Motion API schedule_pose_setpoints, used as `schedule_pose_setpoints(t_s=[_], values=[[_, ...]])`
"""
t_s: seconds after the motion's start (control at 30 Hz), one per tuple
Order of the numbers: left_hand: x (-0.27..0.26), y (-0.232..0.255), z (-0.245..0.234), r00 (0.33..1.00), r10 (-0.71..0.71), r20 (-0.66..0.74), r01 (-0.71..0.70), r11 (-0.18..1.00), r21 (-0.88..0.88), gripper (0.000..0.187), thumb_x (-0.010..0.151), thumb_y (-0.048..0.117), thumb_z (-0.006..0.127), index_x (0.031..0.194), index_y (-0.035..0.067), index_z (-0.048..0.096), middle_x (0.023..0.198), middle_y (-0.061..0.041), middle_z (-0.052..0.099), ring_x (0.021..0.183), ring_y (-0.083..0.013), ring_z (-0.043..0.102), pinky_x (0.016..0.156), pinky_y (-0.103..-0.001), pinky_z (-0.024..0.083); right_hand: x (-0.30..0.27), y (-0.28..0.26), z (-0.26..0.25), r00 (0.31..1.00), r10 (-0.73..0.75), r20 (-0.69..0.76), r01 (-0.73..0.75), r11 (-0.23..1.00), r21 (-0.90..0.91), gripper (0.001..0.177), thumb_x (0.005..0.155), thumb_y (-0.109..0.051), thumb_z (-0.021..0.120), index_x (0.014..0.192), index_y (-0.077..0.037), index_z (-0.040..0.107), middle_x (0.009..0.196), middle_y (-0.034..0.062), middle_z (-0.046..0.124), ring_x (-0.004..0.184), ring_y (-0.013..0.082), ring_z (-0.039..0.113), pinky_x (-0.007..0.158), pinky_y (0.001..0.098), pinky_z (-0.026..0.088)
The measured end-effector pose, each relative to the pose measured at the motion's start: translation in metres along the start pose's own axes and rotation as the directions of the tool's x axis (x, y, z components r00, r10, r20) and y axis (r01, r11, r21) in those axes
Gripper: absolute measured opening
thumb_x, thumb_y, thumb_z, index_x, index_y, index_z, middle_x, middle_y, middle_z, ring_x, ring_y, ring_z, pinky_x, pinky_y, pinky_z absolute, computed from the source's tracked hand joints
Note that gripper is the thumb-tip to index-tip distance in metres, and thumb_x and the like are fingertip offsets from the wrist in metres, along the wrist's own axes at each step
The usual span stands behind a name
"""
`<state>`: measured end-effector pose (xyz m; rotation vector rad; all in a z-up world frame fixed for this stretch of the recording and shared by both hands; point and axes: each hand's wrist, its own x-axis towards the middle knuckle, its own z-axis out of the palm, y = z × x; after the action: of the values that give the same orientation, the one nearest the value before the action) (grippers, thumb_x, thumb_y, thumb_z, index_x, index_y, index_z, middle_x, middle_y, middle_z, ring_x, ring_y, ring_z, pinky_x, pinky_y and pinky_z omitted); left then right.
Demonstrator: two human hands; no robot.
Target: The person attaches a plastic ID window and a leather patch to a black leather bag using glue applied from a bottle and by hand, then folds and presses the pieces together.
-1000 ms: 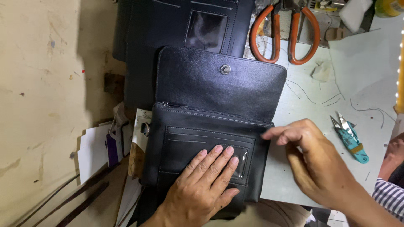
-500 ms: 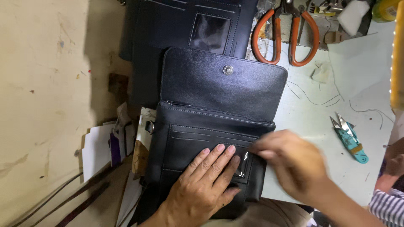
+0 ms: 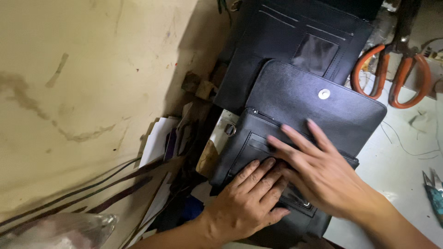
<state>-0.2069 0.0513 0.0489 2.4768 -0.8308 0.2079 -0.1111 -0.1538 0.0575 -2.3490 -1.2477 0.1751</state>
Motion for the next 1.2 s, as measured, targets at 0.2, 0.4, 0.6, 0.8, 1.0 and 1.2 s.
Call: schedule_pose_setpoints(t_s=[0.2, 0.4, 0.6, 0.8, 1.0, 1.2], values=[[-0.001, -0.003, 0.003, 0.997, 0.023, -0.076, -0.031, 0.993, -0.116, 0.046, 0.098, 0.033, 0.074, 0.117, -0.009, 0.071, 0.113, -0.027, 0.068, 0.115, -0.0437, 0.063, 0.115, -0.054, 0.046, 0.031, 0.001, 0.005, 0.978, -0.2, 0.051, 0.193, 0.974, 0.121, 0.038, 0.102, -0.014, 0.04, 0.135, 0.001, 0.054, 0.163, 0.0138, 0.04, 0.155, 0.0367, 0.026, 0.125, 0.06, 0.015], [-0.002, -0.003, 0.003, 0.998, -0.021, -0.054, 0.019, 0.999, -0.039, 0.05, 0.106, 0.041, 0.059, 0.132, -0.001, 0.068, 0.142, -0.021, 0.064, 0.135, -0.0351, 0.06, 0.117, -0.048, 0.043, -0.02, 0.001, -0.025, 0.993, -0.11, -0.045, 0.102, 0.983, -0.155, 0.033, 0.096, -0.021, 0.061, 0.123, -0.003, 0.061, 0.143, 0.0058, 0.063, 0.133, 0.0208, 0.06, 0.121, 0.0473, 0.038], [-0.002, -0.004, 0.003, 0.999, 0.019, -0.044, -0.02, 1.0, -0.022, 0.052, 0.106, 0.039, 0.059, 0.135, -0.004, 0.067, 0.142, -0.024, 0.064, 0.135, -0.0378, 0.059, 0.119, -0.05, 0.041, 0.04, -0.02, -0.026, 0.98, 0.191, -0.059, -0.156, 0.915, 0.373, 0.027, 0.106, -0.02, 0.042, 0.116, -0.004, 0.062, 0.101, 0.0109, 0.066, 0.089, 0.026, 0.066, 0.083, 0.035, 0.053], [-0.004, -0.003, 0.002, 0.999, 0.024, -0.033, -0.024, 0.999, -0.024, 0.049, 0.104, 0.04, 0.062, 0.126, -0.003, 0.071, 0.131, -0.023, 0.069, 0.132, -0.0374, 0.06, 0.12, -0.047, 0.038, 0.047, -0.019, -0.008, 0.975, 0.218, -0.048, -0.184, 0.906, 0.382, 0.021, 0.108, -0.015, 0.04, 0.109, -0.003, 0.057, 0.093, 0.0119, 0.065, 0.086, 0.0288, 0.065, 0.082, 0.0365, 0.052], [-0.003, -0.005, 0.001, 1.0, 0.003, -0.011, -0.004, 0.997, -0.079, 0.053, 0.107, 0.039, 0.055, 0.137, -0.004, 0.063, 0.147, -0.024, 0.059, 0.138, -0.0392, 0.056, 0.119, -0.05, 0.04, -0.026, 0.002, -0.021, 0.843, 0.496, 0.207, -0.51, 0.86, 0.017, 0.018, 0.103, -0.021, 0.043, 0.111, -0.016, 0.058, 0.087, 0.0039, 0.066, 0.079, 0.0261, 0.067, 0.071, 0.0391, 0.053], [-0.003, -0.005, 0.003, 0.999, 0.039, 0.014, -0.039, 0.999, 0.007, 0.054, 0.108, 0.042, 0.055, 0.139, -0.001, 0.064, 0.147, -0.023, 0.06, 0.138, -0.0362, 0.056, 0.12, -0.049, 0.038, 0.039, -0.02, -0.022, 0.923, 0.385, 0.027, -0.376, 0.88, 0.291, 0.024, 0.107, -0.021, 0.042, 0.113, -0.008, 0.061, 0.103, 0.0104, 0.071, 0.093, 0.0291, 0.069, 0.082, 0.0406, 0.053]])
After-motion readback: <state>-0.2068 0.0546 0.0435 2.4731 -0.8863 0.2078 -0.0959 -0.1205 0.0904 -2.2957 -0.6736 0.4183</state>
